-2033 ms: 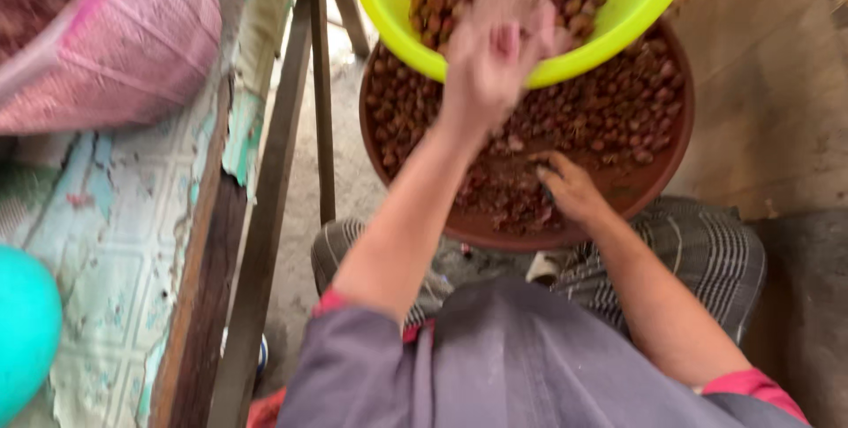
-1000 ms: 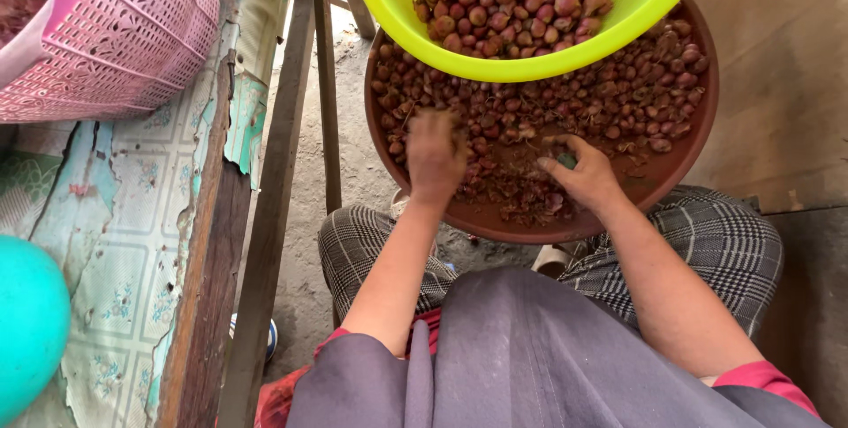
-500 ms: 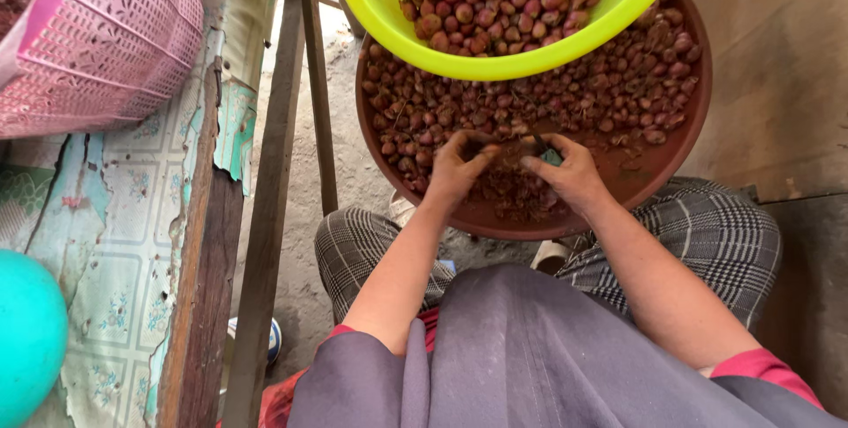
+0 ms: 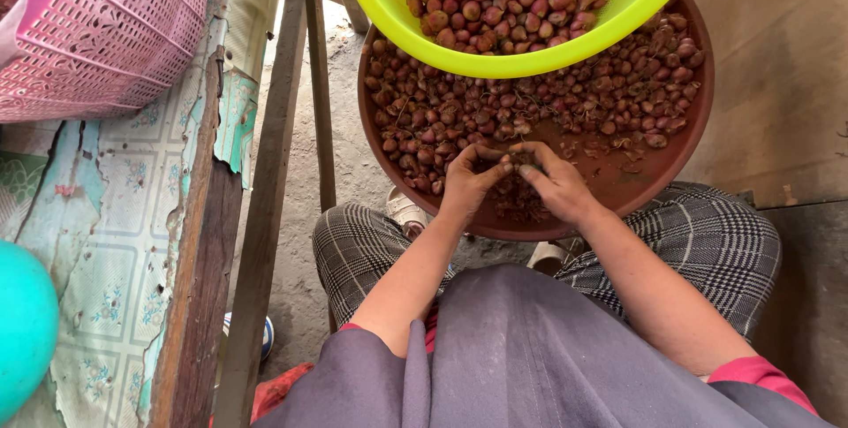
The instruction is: The person sits with a large tray of unpeeled shallots on their lap, peels the dry outer skin off each shallot by hand, drops the peeled shallots into a yellow colander, and tosses discarded skins and debris into a pink basket beside them.
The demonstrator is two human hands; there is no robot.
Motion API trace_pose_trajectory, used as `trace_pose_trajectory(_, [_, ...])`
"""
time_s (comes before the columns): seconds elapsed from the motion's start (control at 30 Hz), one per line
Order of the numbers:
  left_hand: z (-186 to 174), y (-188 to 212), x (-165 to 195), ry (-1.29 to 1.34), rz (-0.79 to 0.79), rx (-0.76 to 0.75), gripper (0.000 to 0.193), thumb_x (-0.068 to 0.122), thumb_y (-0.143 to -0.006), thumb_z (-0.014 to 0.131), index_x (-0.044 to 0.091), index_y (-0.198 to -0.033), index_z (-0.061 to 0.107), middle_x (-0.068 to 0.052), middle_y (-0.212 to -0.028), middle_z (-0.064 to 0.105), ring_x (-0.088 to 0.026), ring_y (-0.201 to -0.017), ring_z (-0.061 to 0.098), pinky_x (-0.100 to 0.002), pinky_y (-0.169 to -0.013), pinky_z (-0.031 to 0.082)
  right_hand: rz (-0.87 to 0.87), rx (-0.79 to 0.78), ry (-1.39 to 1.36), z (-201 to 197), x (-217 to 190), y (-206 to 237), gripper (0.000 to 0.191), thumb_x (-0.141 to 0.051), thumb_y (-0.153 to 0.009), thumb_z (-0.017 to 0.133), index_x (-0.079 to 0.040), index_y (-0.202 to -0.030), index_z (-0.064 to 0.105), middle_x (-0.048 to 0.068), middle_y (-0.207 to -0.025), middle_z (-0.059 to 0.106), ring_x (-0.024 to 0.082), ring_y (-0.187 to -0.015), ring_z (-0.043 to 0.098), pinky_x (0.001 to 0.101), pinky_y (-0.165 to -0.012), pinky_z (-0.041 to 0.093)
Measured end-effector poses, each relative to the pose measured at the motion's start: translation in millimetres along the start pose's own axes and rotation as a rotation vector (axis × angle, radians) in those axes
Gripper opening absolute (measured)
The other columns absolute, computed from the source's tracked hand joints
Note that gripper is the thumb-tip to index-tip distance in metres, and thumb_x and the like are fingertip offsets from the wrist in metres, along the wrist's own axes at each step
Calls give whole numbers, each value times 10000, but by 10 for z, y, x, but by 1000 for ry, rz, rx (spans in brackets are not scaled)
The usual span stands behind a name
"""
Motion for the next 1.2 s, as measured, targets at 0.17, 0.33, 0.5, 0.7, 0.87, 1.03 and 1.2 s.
trace_pose_trajectory(0.17, [-52, -32, -55, -191, 146, -26, 170, 7, -876, 811, -3, -1009, 707, -37, -996, 754, -87, -931, 674, -246, -860, 561, -64, -12, 38, 51, -22, 4, 344, -227, -1027, 551, -69, -1332, 562, 75, -1221, 696, 165, -1135, 653, 323, -976, 498])
trace_pose_trajectory(0.33, [-76, -60, -145, -217, 199, -15, 171, -37, -864, 788, -1, -996, 685, -48, -987, 758, -98, -931, 702, -264, -861, 586, -9, -35, -68, 64, 24, 7, 337, -225, -1033, 554, -84, -1337, 580, 56, -1098, 677, 133, -980, 602, 296, -876, 499])
trace_pose_trajectory(0.5, [-73, -36, -167, -252, 224, -17, 173, -29, -864, 800, -1, -986, 681, -47, -986, 750, -101, -936, 696, -262, -858, 582, 48, -19, -13, 75, 50, 0, 314, -223, -1025, 549, -96, -1311, 577, 46, -1063, 673, 122, -933, 604, 288, -837, 500])
trace_pose_trajectory(0.7, [-75, -40, -207, -210, 190, -60, 168, -16, -873, 805, 1, -995, 690, -42, -1003, 751, -101, -938, 689, -262, -854, 576, 49, -40, -132, 75, 238, -50, 258, -224, -1035, 550, -64, -1237, 565, 36, -1068, 656, 118, -923, 569, 288, -821, 486])
trace_pose_trajectory(0.87, [27, 20, -229, -251, 236, -152, 192, 17, -879, 839, -34, -1013, 712, -63, -965, 724, -112, -913, 659, -274, -832, 562, -40, -52, -232, 60, 316, -117, 236, -201, -1043, 546, -43, -1218, 567, 36, -1074, 638, 89, -979, 583, 260, -843, 499])
trace_pose_trajectory(1.03, [-166, -505, -94, 145, -177, 92, 247, 146, -944, 707, 73, -1172, 648, -74, -1121, 714, -197, -1020, 698, -350, -889, 594, 254, 44, -294, -143, 320, -141, 366, -248, -1019, 510, -93, -1350, 525, 34, -848, 630, 115, -677, 588, 290, -567, 494])
trace_pose_trajectory(1.2, [-193, -1038, 67, -1103, 364, 163, 248, 158, -909, 744, 72, -1131, 671, -128, -1179, 694, -356, -1049, 666, -434, -885, 554, 250, 73, -282, -163, 331, -176, 397, -249, -1039, 500, -81, -1394, 558, 42, -803, 628, 118, -631, 578, 283, -573, 494])
Point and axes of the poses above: each hand's wrist, its own y-axis away from the middle knuckle, its own z-axis out of the palm, x = y × z, the point moved 2 cm from there along -y, towards the middle knuckle
